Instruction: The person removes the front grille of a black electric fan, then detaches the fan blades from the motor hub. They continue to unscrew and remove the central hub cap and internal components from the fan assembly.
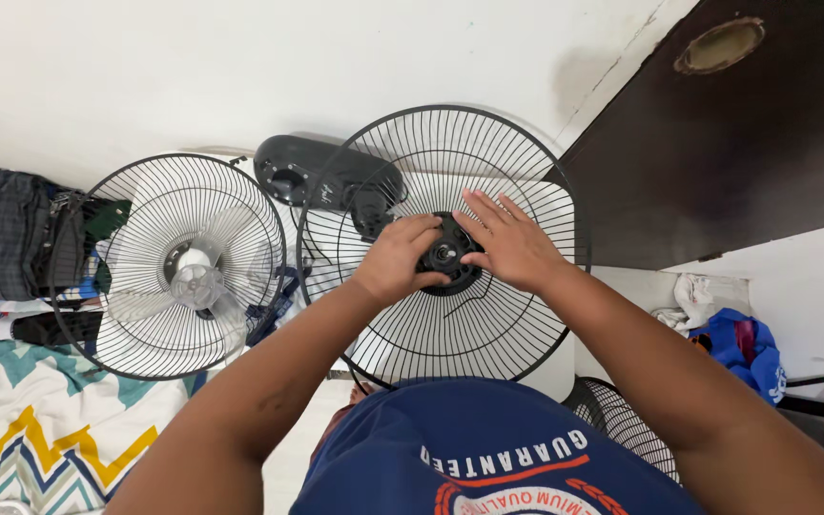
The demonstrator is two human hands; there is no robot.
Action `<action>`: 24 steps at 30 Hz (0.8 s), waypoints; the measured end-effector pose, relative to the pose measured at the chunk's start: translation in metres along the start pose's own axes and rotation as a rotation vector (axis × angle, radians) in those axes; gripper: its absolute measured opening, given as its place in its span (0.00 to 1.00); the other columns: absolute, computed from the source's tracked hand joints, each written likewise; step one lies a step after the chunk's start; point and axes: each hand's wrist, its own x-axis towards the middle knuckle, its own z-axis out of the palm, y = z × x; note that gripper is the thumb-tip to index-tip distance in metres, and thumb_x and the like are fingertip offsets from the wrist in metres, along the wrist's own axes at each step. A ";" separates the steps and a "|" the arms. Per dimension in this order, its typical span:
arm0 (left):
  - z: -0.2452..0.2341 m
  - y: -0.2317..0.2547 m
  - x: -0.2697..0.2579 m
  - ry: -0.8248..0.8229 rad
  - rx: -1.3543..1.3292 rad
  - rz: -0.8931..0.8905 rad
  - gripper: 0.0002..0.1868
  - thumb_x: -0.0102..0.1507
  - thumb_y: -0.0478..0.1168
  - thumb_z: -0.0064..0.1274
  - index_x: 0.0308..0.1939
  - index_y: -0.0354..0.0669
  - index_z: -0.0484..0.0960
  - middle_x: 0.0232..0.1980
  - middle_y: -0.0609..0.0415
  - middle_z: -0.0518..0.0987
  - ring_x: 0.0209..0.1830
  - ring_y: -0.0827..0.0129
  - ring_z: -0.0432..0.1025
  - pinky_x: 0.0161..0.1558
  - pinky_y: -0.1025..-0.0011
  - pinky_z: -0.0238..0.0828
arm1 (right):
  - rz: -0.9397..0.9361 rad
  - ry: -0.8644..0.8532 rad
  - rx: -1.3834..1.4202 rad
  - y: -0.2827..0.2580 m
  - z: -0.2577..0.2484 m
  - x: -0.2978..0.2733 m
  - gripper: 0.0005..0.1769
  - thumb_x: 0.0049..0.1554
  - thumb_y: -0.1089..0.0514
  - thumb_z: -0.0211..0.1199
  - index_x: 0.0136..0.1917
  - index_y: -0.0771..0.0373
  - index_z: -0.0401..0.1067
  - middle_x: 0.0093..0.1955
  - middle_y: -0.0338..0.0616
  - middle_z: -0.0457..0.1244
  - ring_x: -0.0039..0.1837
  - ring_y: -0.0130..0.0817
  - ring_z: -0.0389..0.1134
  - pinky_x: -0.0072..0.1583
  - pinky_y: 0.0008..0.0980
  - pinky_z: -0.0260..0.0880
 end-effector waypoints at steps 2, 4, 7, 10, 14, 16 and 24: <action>0.003 -0.006 -0.001 -0.029 -0.082 -0.030 0.40 0.46 0.47 0.72 0.60 0.37 0.77 0.68 0.47 0.72 0.71 0.52 0.64 0.69 0.57 0.60 | 0.027 -0.016 0.016 0.002 0.001 0.001 0.45 0.57 0.32 0.53 0.79 0.58 0.53 0.83 0.50 0.43 0.83 0.42 0.42 0.78 0.45 0.39; 0.004 -0.013 0.001 -0.057 -0.091 -0.001 0.41 0.48 0.45 0.71 0.63 0.38 0.76 0.70 0.49 0.72 0.72 0.53 0.64 0.70 0.57 0.60 | 0.043 0.004 0.011 0.002 0.001 0.001 0.45 0.56 0.32 0.54 0.79 0.56 0.53 0.83 0.49 0.44 0.82 0.41 0.43 0.78 0.45 0.41; 0.004 -0.014 0.002 -0.072 -0.059 -0.011 0.39 0.49 0.45 0.69 0.63 0.39 0.77 0.68 0.50 0.73 0.70 0.55 0.65 0.68 0.57 0.60 | 0.022 0.069 0.000 -0.001 -0.003 0.000 0.43 0.56 0.33 0.55 0.80 0.50 0.56 0.83 0.48 0.47 0.82 0.43 0.48 0.78 0.43 0.46; 0.004 -0.013 0.004 -0.109 -0.022 -0.045 0.38 0.48 0.47 0.69 0.61 0.41 0.77 0.66 0.51 0.73 0.69 0.56 0.65 0.66 0.56 0.60 | 0.001 0.111 0.027 0.001 -0.007 0.001 0.45 0.53 0.30 0.59 0.77 0.50 0.59 0.80 0.51 0.50 0.79 0.45 0.52 0.75 0.46 0.50; 0.006 -0.016 0.001 -0.119 -0.024 -0.041 0.35 0.51 0.48 0.69 0.59 0.39 0.76 0.65 0.50 0.73 0.71 0.56 0.64 0.70 0.54 0.56 | -0.067 0.194 -0.067 0.002 -0.005 0.005 0.43 0.48 0.30 0.62 0.72 0.50 0.67 0.76 0.51 0.56 0.74 0.45 0.60 0.71 0.45 0.59; 0.010 -0.019 0.003 -0.102 -0.009 -0.019 0.35 0.50 0.48 0.69 0.58 0.39 0.77 0.64 0.49 0.73 0.71 0.55 0.64 0.73 0.49 0.51 | -0.125 0.251 -0.081 0.007 -0.004 0.007 0.42 0.49 0.30 0.62 0.70 0.53 0.71 0.75 0.54 0.60 0.71 0.45 0.64 0.69 0.44 0.63; 0.016 -0.026 0.004 -0.104 -0.066 -0.071 0.35 0.52 0.47 0.69 0.59 0.36 0.75 0.68 0.45 0.71 0.68 0.51 0.66 0.68 0.61 0.64 | -0.190 0.288 -0.135 0.017 0.007 0.013 0.37 0.51 0.32 0.62 0.66 0.54 0.74 0.70 0.52 0.64 0.69 0.40 0.68 0.69 0.39 0.65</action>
